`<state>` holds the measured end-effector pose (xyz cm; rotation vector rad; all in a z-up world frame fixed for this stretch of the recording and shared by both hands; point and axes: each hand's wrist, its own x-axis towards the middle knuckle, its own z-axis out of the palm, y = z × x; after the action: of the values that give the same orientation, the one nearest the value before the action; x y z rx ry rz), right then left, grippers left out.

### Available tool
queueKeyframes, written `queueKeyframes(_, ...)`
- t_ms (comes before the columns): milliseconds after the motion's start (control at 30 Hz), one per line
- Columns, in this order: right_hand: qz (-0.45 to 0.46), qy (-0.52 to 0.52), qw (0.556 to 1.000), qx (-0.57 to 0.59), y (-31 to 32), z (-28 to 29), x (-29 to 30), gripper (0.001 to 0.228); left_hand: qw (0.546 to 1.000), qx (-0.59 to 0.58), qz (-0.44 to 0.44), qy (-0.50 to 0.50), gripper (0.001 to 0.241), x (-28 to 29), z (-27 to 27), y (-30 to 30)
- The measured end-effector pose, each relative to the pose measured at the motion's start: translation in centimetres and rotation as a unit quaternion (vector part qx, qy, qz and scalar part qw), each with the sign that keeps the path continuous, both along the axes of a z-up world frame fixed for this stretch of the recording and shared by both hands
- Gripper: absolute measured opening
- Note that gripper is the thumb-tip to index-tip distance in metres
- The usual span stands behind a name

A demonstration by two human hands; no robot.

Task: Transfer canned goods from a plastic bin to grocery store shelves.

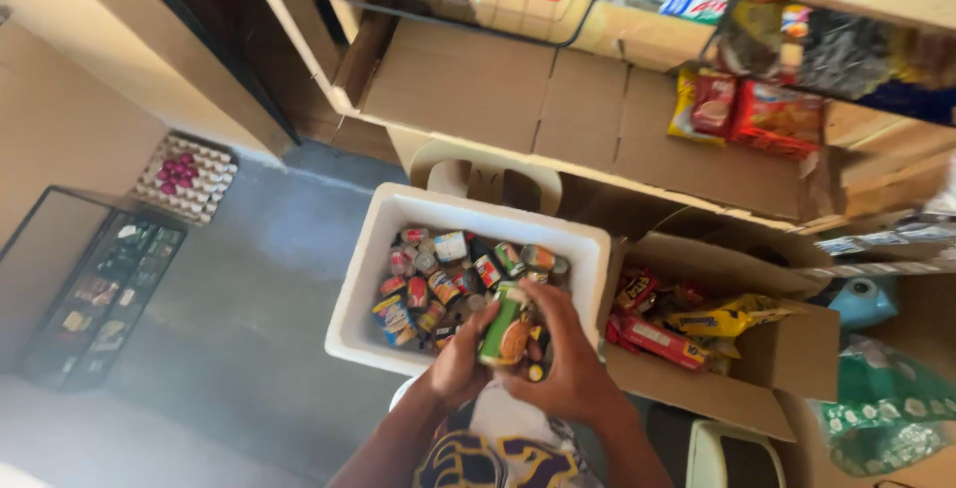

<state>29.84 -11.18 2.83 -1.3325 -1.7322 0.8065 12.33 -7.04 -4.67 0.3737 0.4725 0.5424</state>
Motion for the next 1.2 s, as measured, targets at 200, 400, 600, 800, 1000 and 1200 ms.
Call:
queueKeyframes(200,-0.037,-0.070,0.996,0.044,2.3,0.7,-3.4,0.101,0.972,0.161,0.024,0.171,0.060,-3.5,3.8,3.6)
queueKeyframes(400,-0.009,-0.066,0.997,0.029,4.5,2.6,-7.2,0.110,0.866,0.376,-0.006,0.330,0.066,-6.6,4.9,6.1)
queueKeyframes(600,-0.021,0.120,0.990,-0.067,7.3,4.1,-9.5,0.108,0.880,0.438,0.060,0.176,0.066,-9.6,7.4,8.4)
queueKeyframes(800,-0.063,0.135,0.985,-0.083,11.5,6.2,-11.7,0.101,0.741,0.601,0.111,0.278,0.065,-11.9,12.7,13.1)
queueKeyframes(1000,-0.029,0.187,0.982,-0.031,13.8,10.4,-14.5,0.100,0.689,0.664,0.141,0.254,0.067,-13.9,18.6,16.2)
queueKeyframes(1200,-0.025,0.112,0.986,0.119,18.7,14.3,-14.2,0.100,0.581,0.734,0.246,0.251,0.058,-14.1,22.7,20.4)
